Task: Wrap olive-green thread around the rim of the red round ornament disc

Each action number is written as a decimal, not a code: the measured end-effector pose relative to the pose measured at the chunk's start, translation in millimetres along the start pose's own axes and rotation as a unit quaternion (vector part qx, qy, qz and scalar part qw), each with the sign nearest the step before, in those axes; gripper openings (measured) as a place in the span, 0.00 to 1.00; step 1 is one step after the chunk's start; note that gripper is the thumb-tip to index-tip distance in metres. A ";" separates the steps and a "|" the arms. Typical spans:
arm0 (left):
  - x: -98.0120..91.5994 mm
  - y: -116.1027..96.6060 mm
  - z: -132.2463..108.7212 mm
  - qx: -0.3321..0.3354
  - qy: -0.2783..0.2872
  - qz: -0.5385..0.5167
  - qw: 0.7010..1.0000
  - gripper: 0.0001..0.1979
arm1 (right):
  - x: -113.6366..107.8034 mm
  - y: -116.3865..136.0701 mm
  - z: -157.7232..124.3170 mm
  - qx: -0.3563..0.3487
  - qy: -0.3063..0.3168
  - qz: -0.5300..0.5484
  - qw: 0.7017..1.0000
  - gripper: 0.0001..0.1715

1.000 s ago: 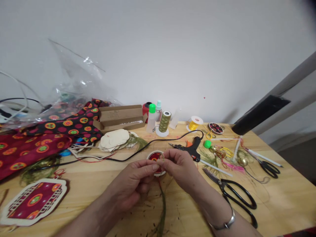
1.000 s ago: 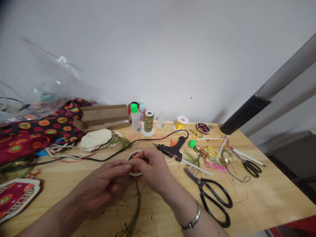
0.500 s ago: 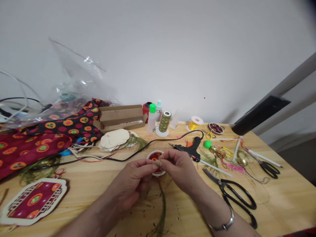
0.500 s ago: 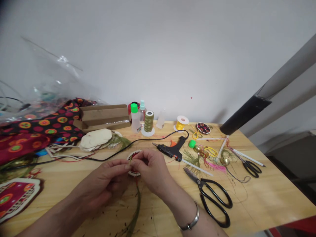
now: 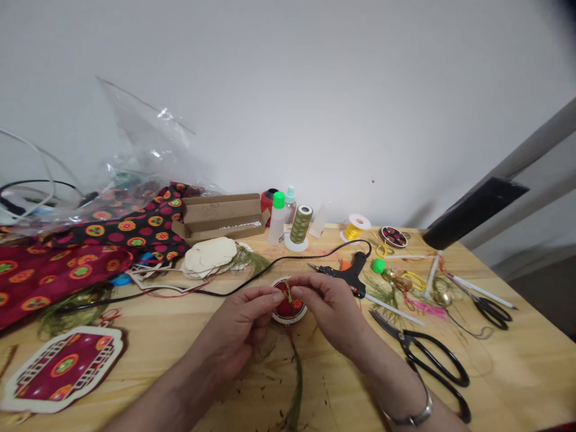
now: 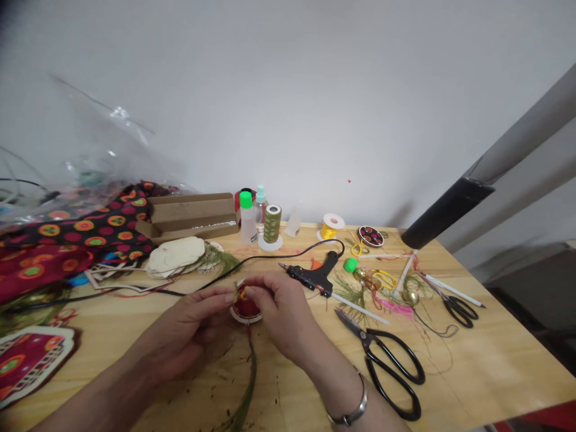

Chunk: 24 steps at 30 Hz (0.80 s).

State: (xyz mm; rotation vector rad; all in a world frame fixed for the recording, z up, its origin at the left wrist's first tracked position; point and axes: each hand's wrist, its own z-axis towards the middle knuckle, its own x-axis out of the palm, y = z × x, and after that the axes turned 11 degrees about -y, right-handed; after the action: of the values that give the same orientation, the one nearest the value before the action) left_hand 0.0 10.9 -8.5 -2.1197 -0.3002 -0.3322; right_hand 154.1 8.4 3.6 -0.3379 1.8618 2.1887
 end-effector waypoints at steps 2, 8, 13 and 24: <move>-0.2 -0.6 0.3 0.001 0.003 0.002 1.000 0.05 | -2.9 0.0 -0.1 -0.035 -0.017 -0.047 0.998 0.12; 1.5 -2.1 0.7 0.003 -0.008 -0.020 1.000 0.04 | -6.6 1.9 -1.2 -0.047 -0.032 -0.124 0.991 0.09; -2.7 0.6 3.9 0.002 0.005 -0.040 0.999 0.05 | 1.0 8.5 -11.7 -0.121 -0.014 -0.172 0.977 0.11; -4.7 2.1 4.9 -0.032 -0.034 -0.072 0.996 0.06 | 18.5 0.3 -30.0 -0.415 0.033 -0.401 0.816 0.07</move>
State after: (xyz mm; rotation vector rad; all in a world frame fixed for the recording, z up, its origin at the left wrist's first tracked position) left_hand -3.1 13.6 -14.3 -2.1814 -0.4881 -0.3588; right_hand 137.1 -20.6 -7.0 -1.1152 0.4377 2.1532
